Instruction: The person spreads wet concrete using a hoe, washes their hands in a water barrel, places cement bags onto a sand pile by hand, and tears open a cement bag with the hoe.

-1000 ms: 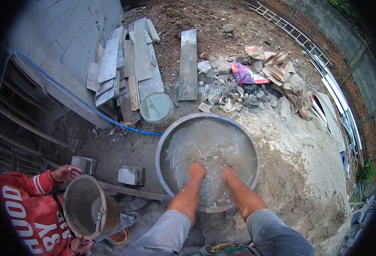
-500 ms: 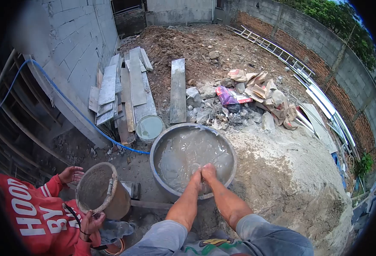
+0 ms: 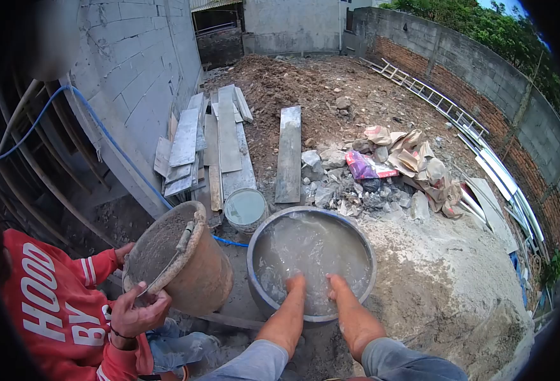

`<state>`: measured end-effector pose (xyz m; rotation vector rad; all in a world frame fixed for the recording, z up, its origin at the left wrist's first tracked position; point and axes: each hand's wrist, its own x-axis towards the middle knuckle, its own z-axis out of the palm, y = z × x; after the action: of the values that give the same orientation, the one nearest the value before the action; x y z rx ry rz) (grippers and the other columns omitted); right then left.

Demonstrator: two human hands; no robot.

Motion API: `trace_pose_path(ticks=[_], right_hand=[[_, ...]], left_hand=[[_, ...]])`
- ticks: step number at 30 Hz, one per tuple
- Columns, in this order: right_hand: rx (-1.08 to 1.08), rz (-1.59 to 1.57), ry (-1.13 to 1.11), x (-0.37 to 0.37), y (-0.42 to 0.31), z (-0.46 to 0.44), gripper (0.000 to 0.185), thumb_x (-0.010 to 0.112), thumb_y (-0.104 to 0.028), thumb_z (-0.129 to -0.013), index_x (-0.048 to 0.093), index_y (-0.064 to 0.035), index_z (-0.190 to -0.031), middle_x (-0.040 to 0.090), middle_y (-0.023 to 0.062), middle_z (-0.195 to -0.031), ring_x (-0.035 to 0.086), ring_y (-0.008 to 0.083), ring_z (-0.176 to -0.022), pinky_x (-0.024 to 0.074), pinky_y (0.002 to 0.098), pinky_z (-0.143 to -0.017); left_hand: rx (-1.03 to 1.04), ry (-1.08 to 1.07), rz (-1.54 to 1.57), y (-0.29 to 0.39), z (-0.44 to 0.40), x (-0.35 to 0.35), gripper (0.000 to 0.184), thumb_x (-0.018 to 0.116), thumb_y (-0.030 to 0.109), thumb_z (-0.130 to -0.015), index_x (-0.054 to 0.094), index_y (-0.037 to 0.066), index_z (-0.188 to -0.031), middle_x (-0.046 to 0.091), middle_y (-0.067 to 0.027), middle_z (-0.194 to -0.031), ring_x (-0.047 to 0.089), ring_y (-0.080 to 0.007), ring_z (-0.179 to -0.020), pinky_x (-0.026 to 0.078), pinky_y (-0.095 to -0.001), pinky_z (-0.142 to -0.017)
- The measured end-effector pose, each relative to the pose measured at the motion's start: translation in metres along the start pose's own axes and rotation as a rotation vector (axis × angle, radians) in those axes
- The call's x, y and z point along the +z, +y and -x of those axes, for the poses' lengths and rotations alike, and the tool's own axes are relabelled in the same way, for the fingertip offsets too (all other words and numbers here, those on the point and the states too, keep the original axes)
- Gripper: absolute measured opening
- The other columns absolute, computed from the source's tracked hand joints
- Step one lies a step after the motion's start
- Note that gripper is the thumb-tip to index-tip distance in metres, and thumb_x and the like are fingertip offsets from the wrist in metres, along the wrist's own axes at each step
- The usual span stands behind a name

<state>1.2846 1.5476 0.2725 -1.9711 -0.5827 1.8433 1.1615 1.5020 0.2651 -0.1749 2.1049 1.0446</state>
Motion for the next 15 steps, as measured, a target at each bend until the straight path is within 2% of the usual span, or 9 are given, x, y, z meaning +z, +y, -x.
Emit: trace_pose_path(ticks=[3,6,9,10,11,13,15], right_hand=[[0.07,-0.03,-0.026,-0.002,0.03,-0.049,0.046,0.054,-0.027,-0.083,0.048,-0.0013,-0.12,0.053,0.017,-0.118,0.054,0.0312,-0.104,0.0438,0.0505,-0.086],[0.127,-0.216,-0.126,0.018,0.019,-0.052,0.042,0.055,-0.027,-0.083,0.051,-0.0019,-0.116,0.056,0.0162,-0.113,0.055,0.0302,-0.101,0.0449,0.05,-0.085],[0.281,-0.595,-0.442,-0.002,0.001,-0.014,0.038,0.055,-0.028,-0.084,0.055,-0.0025,-0.112,0.059,0.0155,-0.108,0.057,0.0292,-0.097,0.0459,0.0495,-0.084],[0.299,-0.637,-0.524,-0.011,0.003,-0.002,0.036,0.055,-0.028,-0.084,0.056,-0.0027,-0.11,0.06,0.0152,-0.106,0.058,0.0289,-0.096,0.0462,0.0493,-0.083],[0.287,-0.614,-0.583,-0.014,0.004,0.005,0.035,0.055,-0.028,-0.084,0.057,-0.0029,-0.109,0.06,0.0149,-0.105,0.058,0.0285,-0.095,0.0465,0.0491,-0.083],[0.088,-0.338,-0.671,-0.001,-0.004,0.011,0.036,0.055,-0.037,-0.08,0.061,-0.0066,-0.099,0.062,0.0108,-0.091,0.061,0.0245,-0.075,0.0514,0.0458,-0.068],[-0.066,0.17,-0.736,0.008,-0.024,0.043,0.036,0.053,-0.04,-0.08,0.062,-0.0072,-0.092,0.063,0.0099,-0.087,0.061,0.025,-0.073,0.0512,0.0445,-0.072]], left_hand=[[0.08,-0.114,-0.292,0.021,0.027,-0.005,0.057,0.058,0.038,-0.076,0.055,-0.005,-0.114,0.052,-0.0248,-0.121,0.051,-0.0371,-0.112,0.042,-0.0408,-0.092],[-0.01,-0.27,-0.349,-0.046,-0.038,0.044,0.056,0.056,0.033,-0.078,0.049,-0.004,-0.12,0.051,-0.022,-0.123,0.051,-0.0333,-0.112,0.041,-0.0409,-0.093],[-0.267,-0.171,0.018,-0.079,-0.055,0.058,0.055,0.058,0.034,-0.077,0.053,-0.004,-0.115,0.055,-0.0211,-0.117,0.052,-0.0333,-0.11,0.042,-0.0419,-0.091],[-0.238,-0.302,0.217,-0.066,-0.038,0.05,0.053,0.057,0.036,-0.078,0.054,-0.004,-0.113,0.055,-0.02,-0.114,0.054,-0.0327,-0.104,0.044,-0.0427,-0.089],[-0.235,-0.441,0.417,-0.052,-0.02,0.04,0.051,0.055,0.037,-0.08,0.054,-0.003,-0.111,0.056,-0.0189,-0.112,0.056,-0.0322,-0.099,0.045,-0.0436,-0.086],[-0.297,-0.657,0.533,-0.024,-0.007,0.037,0.045,0.052,0.033,-0.081,0.056,-0.002,-0.108,0.058,-0.0169,-0.106,0.058,-0.0314,-0.094,0.047,-0.0426,-0.083],[-0.282,-0.722,0.444,0.007,-0.014,0.035,0.039,0.048,0.03,-0.083,0.058,-0.001,-0.105,0.059,-0.015,-0.1,0.059,-0.0306,-0.089,0.048,-0.0417,-0.08]])
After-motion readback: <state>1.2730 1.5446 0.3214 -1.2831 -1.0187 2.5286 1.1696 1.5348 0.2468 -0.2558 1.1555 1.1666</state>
